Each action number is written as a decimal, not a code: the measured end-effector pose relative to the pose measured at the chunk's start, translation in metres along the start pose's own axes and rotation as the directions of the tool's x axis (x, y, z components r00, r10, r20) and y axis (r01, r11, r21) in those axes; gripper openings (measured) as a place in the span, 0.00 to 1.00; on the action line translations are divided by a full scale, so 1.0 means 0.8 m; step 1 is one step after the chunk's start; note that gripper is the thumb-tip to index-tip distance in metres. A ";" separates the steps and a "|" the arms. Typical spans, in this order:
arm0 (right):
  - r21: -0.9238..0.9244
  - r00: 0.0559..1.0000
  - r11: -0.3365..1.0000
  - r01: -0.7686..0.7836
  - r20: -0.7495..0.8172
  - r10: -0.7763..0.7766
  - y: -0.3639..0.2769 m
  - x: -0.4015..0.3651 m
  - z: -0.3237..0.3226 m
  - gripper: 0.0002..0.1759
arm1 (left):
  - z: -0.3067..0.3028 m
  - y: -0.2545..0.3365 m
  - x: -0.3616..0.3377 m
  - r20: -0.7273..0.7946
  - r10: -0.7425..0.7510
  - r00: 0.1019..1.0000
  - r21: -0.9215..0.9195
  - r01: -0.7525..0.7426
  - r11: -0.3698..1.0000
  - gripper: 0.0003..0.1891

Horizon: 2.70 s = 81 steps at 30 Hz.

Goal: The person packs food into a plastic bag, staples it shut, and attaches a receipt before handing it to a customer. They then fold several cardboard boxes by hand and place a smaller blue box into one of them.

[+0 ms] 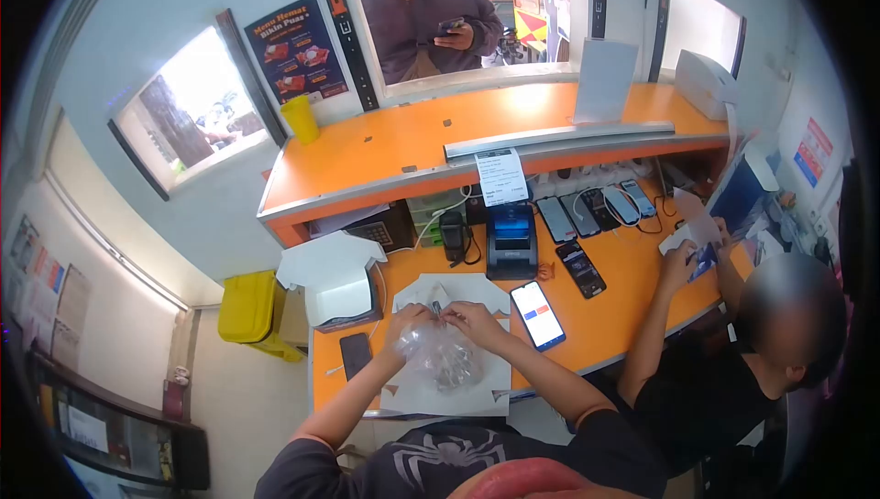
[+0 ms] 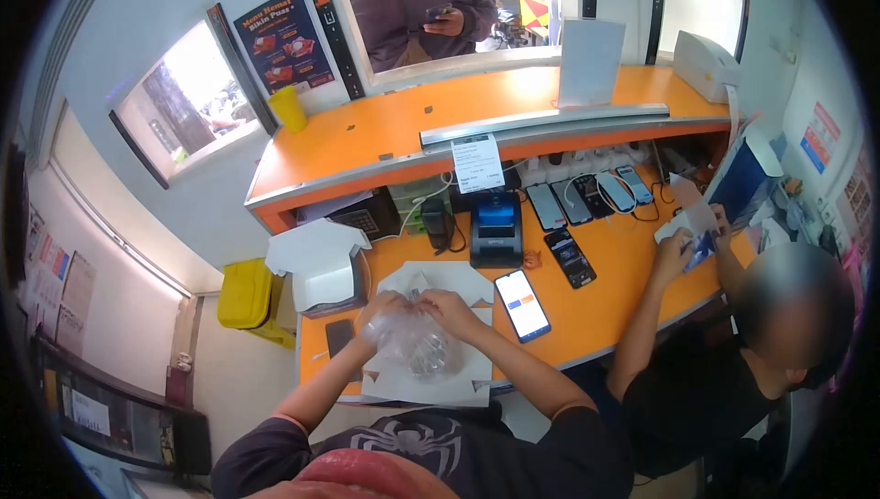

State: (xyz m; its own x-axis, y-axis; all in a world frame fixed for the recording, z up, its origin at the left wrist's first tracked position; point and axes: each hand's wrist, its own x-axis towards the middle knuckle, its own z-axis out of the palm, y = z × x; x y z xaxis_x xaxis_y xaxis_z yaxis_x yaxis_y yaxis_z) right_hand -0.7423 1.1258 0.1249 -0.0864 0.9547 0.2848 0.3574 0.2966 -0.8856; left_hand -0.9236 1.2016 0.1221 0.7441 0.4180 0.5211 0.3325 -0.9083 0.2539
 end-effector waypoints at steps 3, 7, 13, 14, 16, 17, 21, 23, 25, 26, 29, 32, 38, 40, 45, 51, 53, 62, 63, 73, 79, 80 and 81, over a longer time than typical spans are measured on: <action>0.091 1.000 0.996 -0.010 -0.026 0.013 0.013 -0.002 0.009 0.07 | -0.001 -0.009 0.001 0.089 0.053 0.995 0.029 -0.056 0.998 0.05; -0.015 0.999 0.999 0.050 -0.010 -0.050 0.010 -0.007 0.007 0.06 | -0.026 0.006 0.010 0.095 0.079 0.992 -0.042 -0.075 0.996 0.05; -0.043 0.999 0.998 0.051 -0.002 -0.051 -0.002 -0.008 0.008 0.09 | -0.033 -0.010 0.011 0.249 0.135 0.959 -0.118 -0.108 0.987 0.06; -0.033 1.000 0.999 0.003 0.011 -0.003 -0.004 -0.008 0.010 0.10 | -0.026 -0.018 0.006 0.272 0.131 0.953 -0.107 -0.106 0.989 0.06; -0.146 0.992 0.989 0.007 -0.122 -0.025 -0.012 -0.012 0.016 0.11 | 0.004 -0.049 -0.004 0.140 0.077 0.987 -0.328 -0.027 0.944 0.06; -0.215 0.959 0.976 0.041 -0.266 -0.099 -0.004 -0.012 0.028 0.10 | 0.023 -0.068 -0.009 0.048 0.030 0.998 -0.530 0.000 0.848 0.06; -0.172 0.924 0.985 -0.006 -0.377 -0.060 -0.034 -0.032 0.063 0.10 | 0.024 -0.064 0.012 0.265 -0.352 0.898 -0.303 0.424 0.853 0.12; -0.317 0.924 0.948 0.007 -0.360 -0.127 -0.054 -0.042 0.091 0.11 | 0.030 -0.070 0.016 0.556 -0.488 0.673 -0.492 0.740 0.459 0.16; -0.421 0.900 0.907 0.010 -0.391 -0.192 -0.060 -0.034 0.111 0.13 | 0.000 -0.044 0.024 0.359 -0.476 0.803 -0.407 0.593 0.695 0.11; -0.451 0.888 0.893 0.001 -0.410 -0.208 -0.059 -0.028 0.119 0.13 | -0.003 -0.044 0.026 0.403 -0.497 0.768 -0.413 0.638 0.650 0.11; -0.474 0.868 0.880 -0.036 -0.452 -0.208 -0.054 -0.018 0.131 0.13 | -0.010 -0.040 0.026 0.470 -0.532 0.704 -0.457 0.710 0.536 0.12; -0.388 0.822 0.921 -0.040 -0.537 -0.191 -0.045 -0.009 0.135 0.10 | -0.012 -0.040 0.018 0.441 -0.536 0.719 -0.547 0.690 0.475 0.12; -0.116 0.742 0.985 -0.129 -0.670 0.019 -0.045 -0.020 0.142 0.08 | -0.010 -0.035 -0.018 0.490 -0.555 0.672 -0.654 0.705 0.275 0.16; 0.068 0.744 0.977 -0.201 -0.638 0.198 -0.047 -0.013 0.136 0.08 | 0.001 -0.038 -0.028 0.454 -0.609 0.650 -0.704 0.681 0.202 0.17; 0.437 0.792 0.846 -0.305 -0.376 0.480 -0.045 -0.011 0.114 0.09 | -0.004 -0.010 -0.042 0.346 -0.643 0.684 -0.846 0.523 0.101 0.18; 0.631 0.773 0.693 -0.349 -0.224 0.593 -0.039 -0.013 0.101 0.11 | -0.009 -0.016 -0.056 0.442 -0.515 0.735 -0.843 0.536 0.042 0.13; 0.646 0.793 0.682 -0.343 -0.189 0.579 -0.044 -0.013 0.105 0.11 | -0.008 -0.015 -0.059 0.438 -0.510 0.741 -0.861 0.509 0.001 0.12; 0.701 0.781 0.581 -0.414 -0.055 0.622 -0.050 -0.013 0.095 0.12 | -0.003 -0.013 -0.058 0.358 -0.527 0.770 -0.877 0.471 0.093 0.13; 0.710 0.777 0.566 -0.418 -0.044 0.628 -0.047 -0.012 0.095 0.12 | -0.005 -0.012 -0.058 0.353 -0.526 0.774 -0.875 0.473 0.109 0.12; 0.736 0.807 0.593 -0.328 -0.109 0.580 -0.047 -0.015 0.097 0.11 | -0.016 -0.014 -0.049 0.340 -0.437 0.833 -0.815 0.493 0.305 0.12; 0.656 0.737 0.680 -0.327 -0.273 0.618 -0.039 -0.014 0.111 0.12 | -0.015 -0.017 -0.052 0.270 -0.449 0.852 -0.783 0.466 0.413 0.12; 0.640 0.732 0.700 -0.317 -0.304 0.610 -0.049 -0.014 0.110 0.12 | -0.014 -0.018 -0.055 0.246 -0.445 0.861 -0.787 0.445 0.427 0.12; 0.622 0.727 0.720 -0.308 -0.334 0.600 -0.055 -0.012 0.111 0.13 | -0.009 -0.019 -0.057 0.226 -0.447 0.866 -0.815 0.420 0.401 0.12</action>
State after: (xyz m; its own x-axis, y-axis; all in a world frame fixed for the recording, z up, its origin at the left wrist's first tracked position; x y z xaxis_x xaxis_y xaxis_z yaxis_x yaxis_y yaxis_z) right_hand -0.8400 1.1054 0.1284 0.4625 0.8633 -0.2018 -0.2951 -0.0647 -0.9533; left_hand -0.9670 1.1966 0.1006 0.6265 0.7642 0.1534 -0.0267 -0.1757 0.9841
